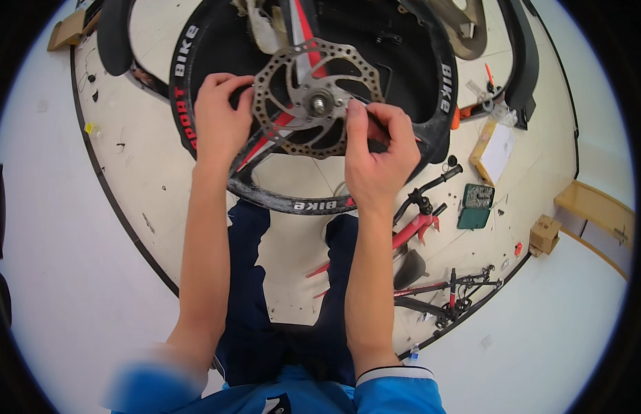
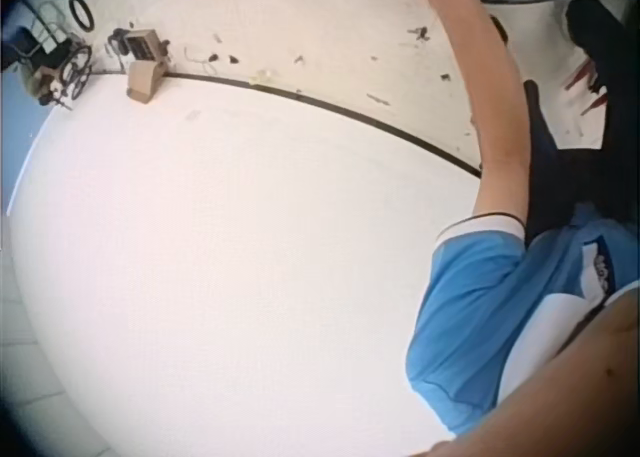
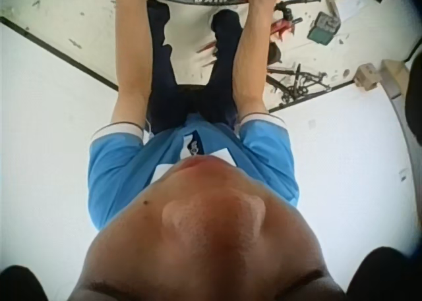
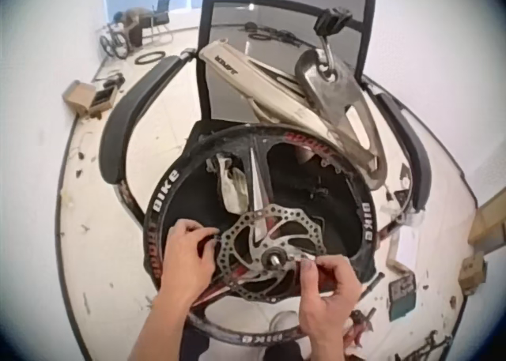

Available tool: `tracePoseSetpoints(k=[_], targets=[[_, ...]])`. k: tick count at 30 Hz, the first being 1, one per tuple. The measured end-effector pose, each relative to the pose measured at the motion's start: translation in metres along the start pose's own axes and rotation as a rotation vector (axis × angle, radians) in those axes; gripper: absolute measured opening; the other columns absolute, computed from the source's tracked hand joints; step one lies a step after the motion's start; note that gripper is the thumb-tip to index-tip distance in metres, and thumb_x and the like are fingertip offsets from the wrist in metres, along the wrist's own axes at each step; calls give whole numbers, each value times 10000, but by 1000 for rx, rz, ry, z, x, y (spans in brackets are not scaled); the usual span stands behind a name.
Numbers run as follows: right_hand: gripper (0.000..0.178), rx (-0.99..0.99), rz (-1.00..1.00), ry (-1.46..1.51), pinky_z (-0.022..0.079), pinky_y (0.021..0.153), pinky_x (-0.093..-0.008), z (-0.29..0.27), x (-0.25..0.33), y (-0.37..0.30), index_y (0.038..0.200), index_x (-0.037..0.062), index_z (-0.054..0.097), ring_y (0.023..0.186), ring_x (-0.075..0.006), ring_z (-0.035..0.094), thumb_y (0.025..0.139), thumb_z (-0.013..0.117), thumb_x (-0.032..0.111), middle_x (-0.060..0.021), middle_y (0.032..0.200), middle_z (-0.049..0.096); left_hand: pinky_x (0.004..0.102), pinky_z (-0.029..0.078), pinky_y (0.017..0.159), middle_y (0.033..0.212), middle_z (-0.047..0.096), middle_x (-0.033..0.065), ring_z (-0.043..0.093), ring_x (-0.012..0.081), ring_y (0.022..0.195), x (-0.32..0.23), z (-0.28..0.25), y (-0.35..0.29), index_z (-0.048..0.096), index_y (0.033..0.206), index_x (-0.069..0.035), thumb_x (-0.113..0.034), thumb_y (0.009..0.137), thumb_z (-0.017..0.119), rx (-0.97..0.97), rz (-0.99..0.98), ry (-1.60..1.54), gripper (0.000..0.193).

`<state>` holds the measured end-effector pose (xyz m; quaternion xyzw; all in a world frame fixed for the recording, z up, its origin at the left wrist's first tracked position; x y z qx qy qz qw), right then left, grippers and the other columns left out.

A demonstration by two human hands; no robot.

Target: The person uses an Allen key to tighten bolts on a bicycle wheel's disc brake rotor. They repeatedly adjust the rotor and tighten the bolts while the wheel remains mounted on a stand.

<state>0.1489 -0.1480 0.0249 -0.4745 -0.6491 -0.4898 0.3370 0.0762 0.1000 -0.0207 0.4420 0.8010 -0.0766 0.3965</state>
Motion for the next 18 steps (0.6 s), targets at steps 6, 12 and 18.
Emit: tracePoseSetpoints(k=[6, 12, 18], targets=[[155, -19, 103, 133, 391, 612, -173, -10, -11, 2, 914, -10, 657, 662, -22, 480, 943, 741, 117, 31, 748, 604, 292, 523, 676, 864, 728, 95, 673, 164, 740, 6, -18, 3, 755, 922, -36, -141, 860, 758, -101, -211, -154, 123], [144, 22, 153, 187, 364, 583, -158, -9, -16, -1, 907, -10, 662, 658, -1, 466, 936, 745, 103, 44, 758, 612, 219, 508, 634, 848, 716, 45, 646, 87, 692, -36, -24, -16, 736, 947, -8, -4, 840, 762, -198, -50, -521, 110], [134, 53, 140, 188, 348, 556, -150, -7, -12, -2, 906, -13, 665, 632, 11, 452, 932, 745, 91, 49, 751, 621, 228, 513, 627, 887, 727, 46, 648, 118, 678, -64, -38, -21, 747, 922, -21, 13, 814, 775, -286, 231, -294, 117]])
Point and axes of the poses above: each hand's wrist, its own y-axis towards the middle knuckle, its own z-axis out of the palm, x = y × z, the point moved 9 cm from there along y, towards the middle knuckle
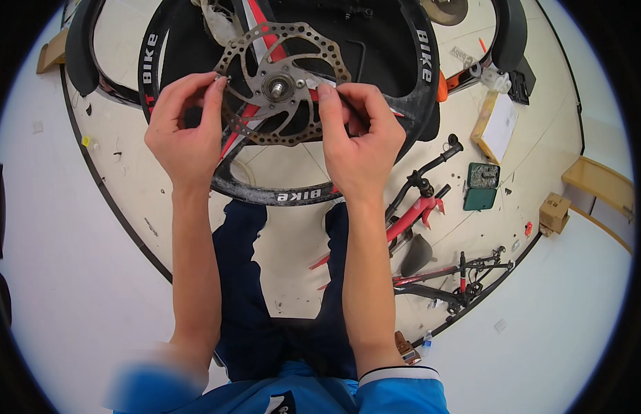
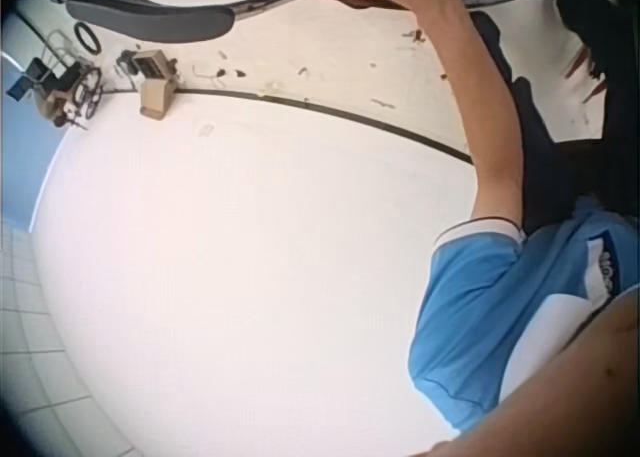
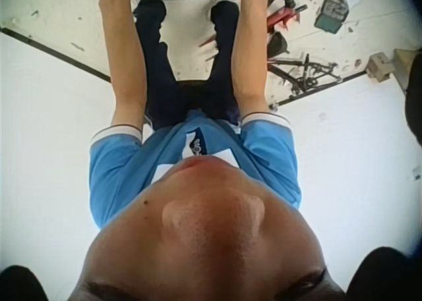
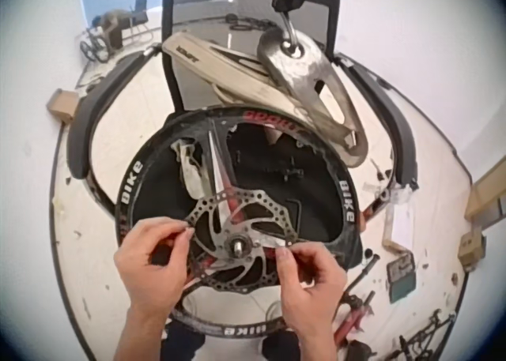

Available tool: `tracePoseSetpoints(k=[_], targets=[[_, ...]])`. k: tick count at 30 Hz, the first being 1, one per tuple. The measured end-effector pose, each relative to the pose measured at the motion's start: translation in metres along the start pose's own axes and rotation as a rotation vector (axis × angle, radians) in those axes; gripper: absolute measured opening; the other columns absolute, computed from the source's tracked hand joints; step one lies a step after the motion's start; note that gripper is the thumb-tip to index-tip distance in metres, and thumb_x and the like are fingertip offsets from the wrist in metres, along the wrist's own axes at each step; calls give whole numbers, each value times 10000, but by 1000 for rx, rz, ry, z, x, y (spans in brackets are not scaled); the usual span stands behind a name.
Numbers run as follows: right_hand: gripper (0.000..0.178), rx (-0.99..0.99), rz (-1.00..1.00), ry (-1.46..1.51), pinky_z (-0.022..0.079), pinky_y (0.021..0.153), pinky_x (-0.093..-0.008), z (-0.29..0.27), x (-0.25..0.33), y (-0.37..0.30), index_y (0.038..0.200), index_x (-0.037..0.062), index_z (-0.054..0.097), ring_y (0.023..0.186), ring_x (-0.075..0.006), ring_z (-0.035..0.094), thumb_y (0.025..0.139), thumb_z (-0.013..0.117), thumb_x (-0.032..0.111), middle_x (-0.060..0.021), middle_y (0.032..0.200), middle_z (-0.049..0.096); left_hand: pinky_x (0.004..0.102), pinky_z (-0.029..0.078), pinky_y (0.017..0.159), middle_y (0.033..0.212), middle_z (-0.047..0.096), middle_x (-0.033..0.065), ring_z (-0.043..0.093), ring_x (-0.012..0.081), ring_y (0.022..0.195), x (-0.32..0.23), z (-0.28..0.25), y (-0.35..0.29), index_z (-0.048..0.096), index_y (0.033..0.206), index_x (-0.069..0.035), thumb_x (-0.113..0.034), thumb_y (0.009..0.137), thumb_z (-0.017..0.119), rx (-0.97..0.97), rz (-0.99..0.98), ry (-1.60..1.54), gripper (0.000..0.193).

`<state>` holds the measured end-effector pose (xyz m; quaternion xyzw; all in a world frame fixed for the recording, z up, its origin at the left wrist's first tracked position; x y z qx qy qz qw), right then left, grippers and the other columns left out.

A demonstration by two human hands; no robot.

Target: The person uses an Allen key to tighten bolts on a bicycle wheel's disc brake rotor. They repeatedly adjust the rotor and tighten the bolts while the wheel remains mounted on a stand.

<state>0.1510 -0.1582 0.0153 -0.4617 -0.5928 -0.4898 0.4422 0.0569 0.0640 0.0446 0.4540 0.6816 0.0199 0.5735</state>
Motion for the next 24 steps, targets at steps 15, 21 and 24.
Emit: tracePoseSetpoints(k=[15, 21, 24], targets=[[119, 69, 35, 22, 399, 591, -153, 8, -5, -3, 950, -18, 669, 681, 0, 528, 943, 726, 86, 18, 785, 664, 235, 544, 607, 859, 714, 46, 677, 138, 701, -20, 18, -16, 750, 905, -39, 49, 776, 771, 166, 26, -44, 157], [113, 68, 47, 25, 399, 592, -154, 8, -6, -2, 944, -15, 668, 683, -1, 531, 940, 725, 83, 19, 780, 663, 248, 539, 578, 865, 704, 51, 667, 149, 690, -21, 19, -15, 756, 910, -38, 59, 770, 751, 144, 66, 46, 170], [106, 90, 64, 5, 403, 594, -154, 10, -8, -3, 942, -15, 667, 686, -3, 539, 941, 720, 78, 17, 779, 664, 255, 540, 573, 862, 690, 54, 664, 153, 691, -20, 23, -18, 760, 928, -36, 53, 770, 752, 147, 42, 62, 182]])
Point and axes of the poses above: each hand's wrist, its own y-axis towards the middle knuckle, its own z-axis out of the palm, x = y × z, the point moved 9 cm from there along y, towards the middle knuckle
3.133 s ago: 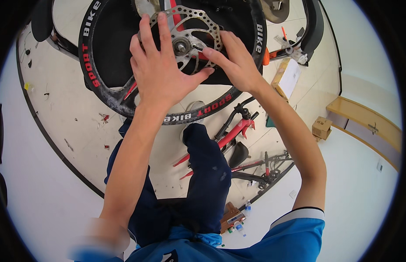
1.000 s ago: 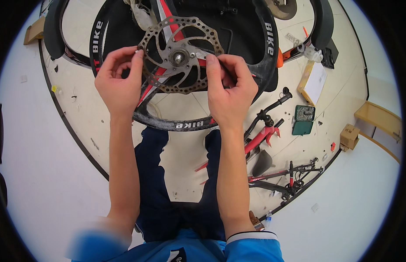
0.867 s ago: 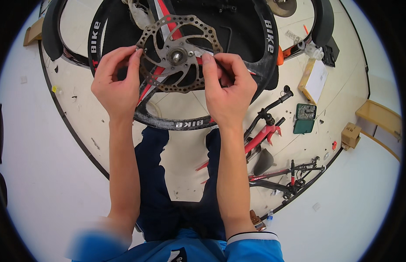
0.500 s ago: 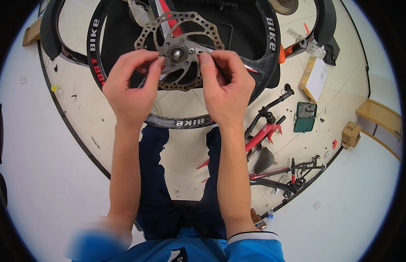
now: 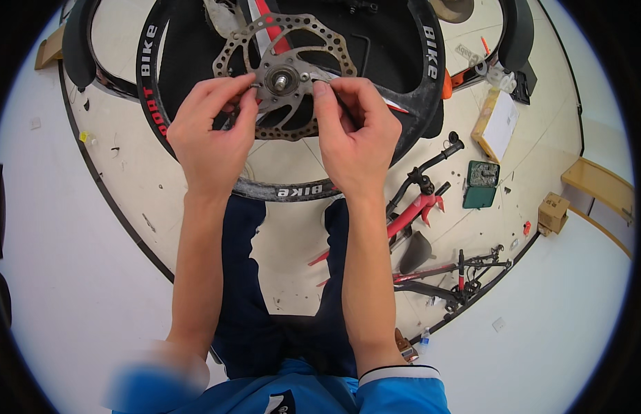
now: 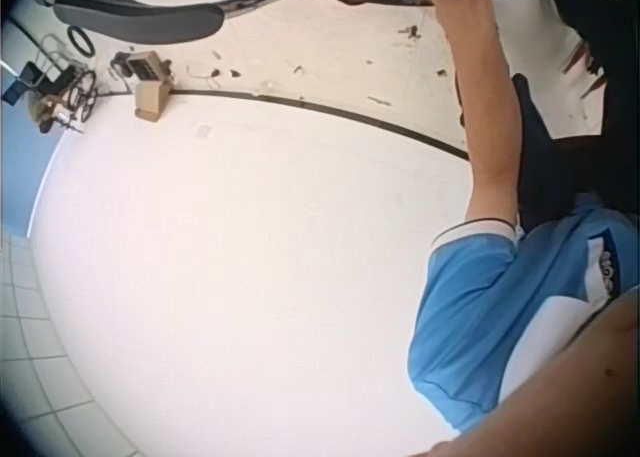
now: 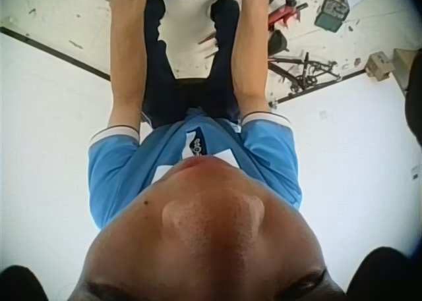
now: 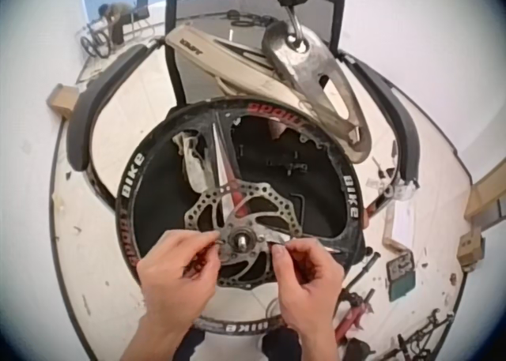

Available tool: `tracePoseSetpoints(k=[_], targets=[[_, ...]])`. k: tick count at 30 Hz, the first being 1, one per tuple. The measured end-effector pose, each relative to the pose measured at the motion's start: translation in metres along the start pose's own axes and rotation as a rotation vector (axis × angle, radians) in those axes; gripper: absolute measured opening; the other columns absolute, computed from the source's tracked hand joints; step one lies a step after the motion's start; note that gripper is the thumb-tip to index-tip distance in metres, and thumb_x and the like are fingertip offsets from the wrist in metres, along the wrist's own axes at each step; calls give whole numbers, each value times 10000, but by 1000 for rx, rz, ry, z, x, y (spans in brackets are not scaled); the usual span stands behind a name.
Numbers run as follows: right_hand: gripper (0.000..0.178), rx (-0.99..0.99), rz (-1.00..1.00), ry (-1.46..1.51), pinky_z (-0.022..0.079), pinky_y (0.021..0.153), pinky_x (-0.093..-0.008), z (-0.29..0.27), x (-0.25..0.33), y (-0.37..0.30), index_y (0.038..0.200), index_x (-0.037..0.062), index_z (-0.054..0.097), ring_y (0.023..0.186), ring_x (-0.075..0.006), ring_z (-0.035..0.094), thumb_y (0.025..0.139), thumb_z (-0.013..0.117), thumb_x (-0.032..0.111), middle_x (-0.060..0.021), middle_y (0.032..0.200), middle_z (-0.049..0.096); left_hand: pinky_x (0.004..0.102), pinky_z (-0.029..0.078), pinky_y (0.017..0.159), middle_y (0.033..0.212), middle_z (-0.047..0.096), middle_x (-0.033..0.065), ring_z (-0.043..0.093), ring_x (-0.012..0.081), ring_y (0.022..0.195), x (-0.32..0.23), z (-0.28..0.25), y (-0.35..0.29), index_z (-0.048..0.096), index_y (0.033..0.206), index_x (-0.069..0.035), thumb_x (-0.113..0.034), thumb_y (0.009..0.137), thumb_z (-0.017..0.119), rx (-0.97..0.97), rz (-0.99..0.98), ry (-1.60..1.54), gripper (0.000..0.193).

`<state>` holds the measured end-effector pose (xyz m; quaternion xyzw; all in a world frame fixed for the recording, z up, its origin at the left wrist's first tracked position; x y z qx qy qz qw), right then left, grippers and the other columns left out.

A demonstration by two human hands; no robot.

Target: The person uses an Allen key to tighten bolts on a bicycle wheel's disc brake rotor. They repeatedly adjust the rotor and tighten the bolts while the wheel remains mounted on a stand.

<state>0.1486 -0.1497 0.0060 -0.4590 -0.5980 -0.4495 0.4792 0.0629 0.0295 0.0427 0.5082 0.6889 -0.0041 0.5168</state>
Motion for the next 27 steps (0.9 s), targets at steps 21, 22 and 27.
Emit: tracePoseSetpoints(k=[21, 22, 27], targets=[[107, 1, 0, 5, 446, 626, -154, -2, 2, 2, 955, -20, 678, 713, -18, 583, 944, 719, 78, 3, 800, 687, 238, 452, 496, 730, 680, 62, 594, 115, 530, 5, 5, 0, 758, 862, -1, -35, 837, 778, 129, -145, -55, 47], [107, 0, 3, 9, 448, 628, -155, -2, 1, 2, 955, -21, 678, 716, -19, 585, 944, 719, 78, 2, 803, 688, 240, 441, 490, 724, 677, 63, 590, 113, 524, 8, 5, -1, 757, 859, -1, -39, 840, 777, 132, -177, -64, 47], [109, -2, 8, 22, 461, 644, -161, -2, 0, 1, 955, -22, 679, 731, -25, 594, 944, 719, 79, -3, 815, 694, 246, 372, 465, 686, 661, 67, 555, 92, 487, 23, 12, -6, 755, 860, 9, -65, 862, 766, 164, -357, -162, 75]])
Point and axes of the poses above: each hand's wrist, its own y-axis towards the middle knuckle, its own z-axis out of the palm, x = y × z, the point moved 9 cm from there along y, towards the middle knuckle
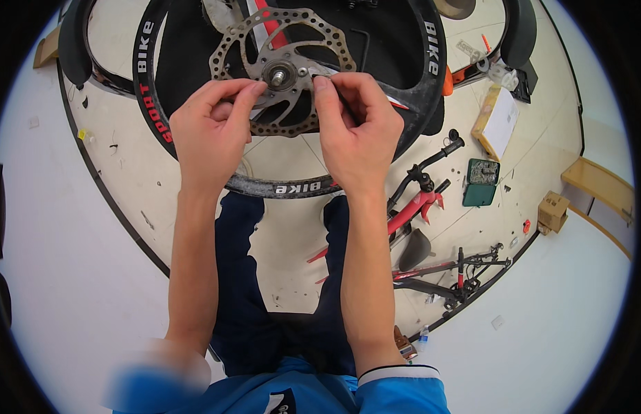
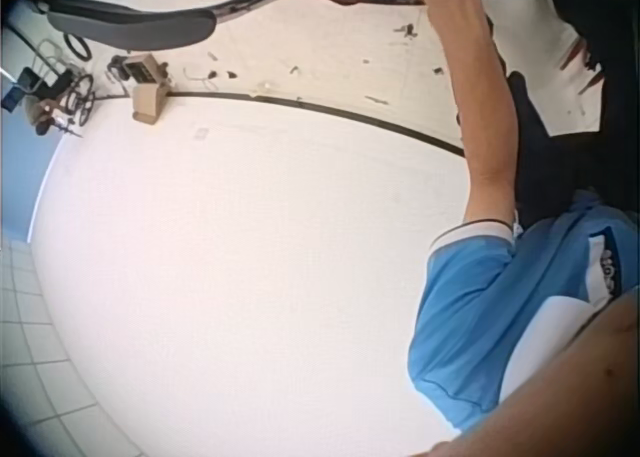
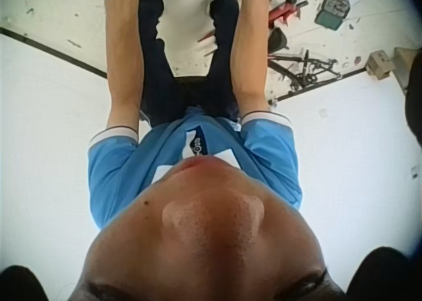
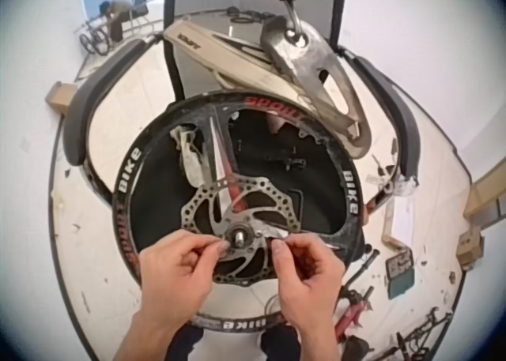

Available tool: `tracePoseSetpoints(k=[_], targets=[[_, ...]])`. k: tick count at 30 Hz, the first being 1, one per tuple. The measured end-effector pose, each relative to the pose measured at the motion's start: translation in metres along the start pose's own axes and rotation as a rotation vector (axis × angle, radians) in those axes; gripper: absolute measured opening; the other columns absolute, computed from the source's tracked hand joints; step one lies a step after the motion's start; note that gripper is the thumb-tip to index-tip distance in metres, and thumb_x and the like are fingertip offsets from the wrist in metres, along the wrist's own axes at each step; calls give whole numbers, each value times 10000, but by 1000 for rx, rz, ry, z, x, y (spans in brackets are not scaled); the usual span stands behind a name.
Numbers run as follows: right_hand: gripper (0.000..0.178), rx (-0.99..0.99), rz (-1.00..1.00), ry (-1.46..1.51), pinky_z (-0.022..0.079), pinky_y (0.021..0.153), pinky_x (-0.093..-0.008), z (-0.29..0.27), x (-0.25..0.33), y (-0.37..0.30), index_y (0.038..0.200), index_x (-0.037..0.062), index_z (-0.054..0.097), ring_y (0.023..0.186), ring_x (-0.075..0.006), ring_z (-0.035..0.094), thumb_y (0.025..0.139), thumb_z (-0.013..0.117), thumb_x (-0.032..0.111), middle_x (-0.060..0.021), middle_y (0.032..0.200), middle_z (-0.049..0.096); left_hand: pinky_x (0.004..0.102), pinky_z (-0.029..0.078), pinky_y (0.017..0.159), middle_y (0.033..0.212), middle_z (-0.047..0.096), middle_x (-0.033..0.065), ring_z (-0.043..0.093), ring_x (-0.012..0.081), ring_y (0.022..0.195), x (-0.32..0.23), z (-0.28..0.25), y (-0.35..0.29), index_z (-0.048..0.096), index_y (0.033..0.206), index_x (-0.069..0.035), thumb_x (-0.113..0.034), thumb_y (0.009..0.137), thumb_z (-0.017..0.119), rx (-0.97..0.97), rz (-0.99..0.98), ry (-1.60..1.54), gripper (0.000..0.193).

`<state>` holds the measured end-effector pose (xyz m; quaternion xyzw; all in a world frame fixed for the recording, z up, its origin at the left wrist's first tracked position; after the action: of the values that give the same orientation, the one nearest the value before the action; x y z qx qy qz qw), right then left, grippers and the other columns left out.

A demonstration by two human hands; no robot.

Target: The person uses an Allen key to tighten bolts on a bicycle wheel's disc brake rotor. They repeatedly adjust the rotor and tighten the bolts while the wheel remains mounted on a stand.

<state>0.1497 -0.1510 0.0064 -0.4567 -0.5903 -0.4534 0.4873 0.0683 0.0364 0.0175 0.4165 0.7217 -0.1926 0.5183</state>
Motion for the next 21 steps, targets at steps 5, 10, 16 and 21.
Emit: tracePoseSetpoints(k=[5, 10, 16, 21], targets=[[109, 10, 2, -8, 463, 651, -162, 0, 0, 0, 957, -21, 679, 736, -26, 596, 945, 719, 80, -3, 820, 694, 239, 345, 459, 590, 639, 67, 509, 69, 453, 1, -1, 1, 751, 861, 39, -118, 885, 760, 27, -95, -3, 158], [106, 11, -4, -12, 457, 647, -159, 0, 0, 0, 956, -20, 679, 732, -23, 594, 945, 718, 78, -1, 815, 690, 227, 344, 459, 551, 633, 48, 503, 46, 462, 7, 0, 1, 758, 871, 42, -142, 887, 765, 24, -158, -34, 185], [103, -23, 9, 90, 433, 605, -167, -1, 3, -1, 948, -23, 677, 686, -22, 570, 945, 718, 70, 0, 792, 682, 202, 365, 473, 566, 647, 21, 509, 26, 483, 15, 1, 0, 753, 866, 48, -130, 861, 790, -54, -225, -126, 182], [180, 0, 102, 368, 409, 560, -197, -5, 2, 1, 949, -21, 691, 621, -41, 531, 983, 691, 156, -20, 784, 689, 203, 394, 476, 624, 643, 36, 541, 61, 493, 8, 1, 2, 754, 868, 16, -62, 835, 786, -82, -58, -96, 91]])
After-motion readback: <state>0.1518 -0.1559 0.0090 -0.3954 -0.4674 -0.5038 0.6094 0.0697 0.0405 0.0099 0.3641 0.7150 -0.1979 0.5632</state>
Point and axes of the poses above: each hand's wrist, its own y-axis towards the middle knuckle, its own z-axis out of the palm, x = y × z, the point moved 9 cm from there along y, towards the middle knuckle
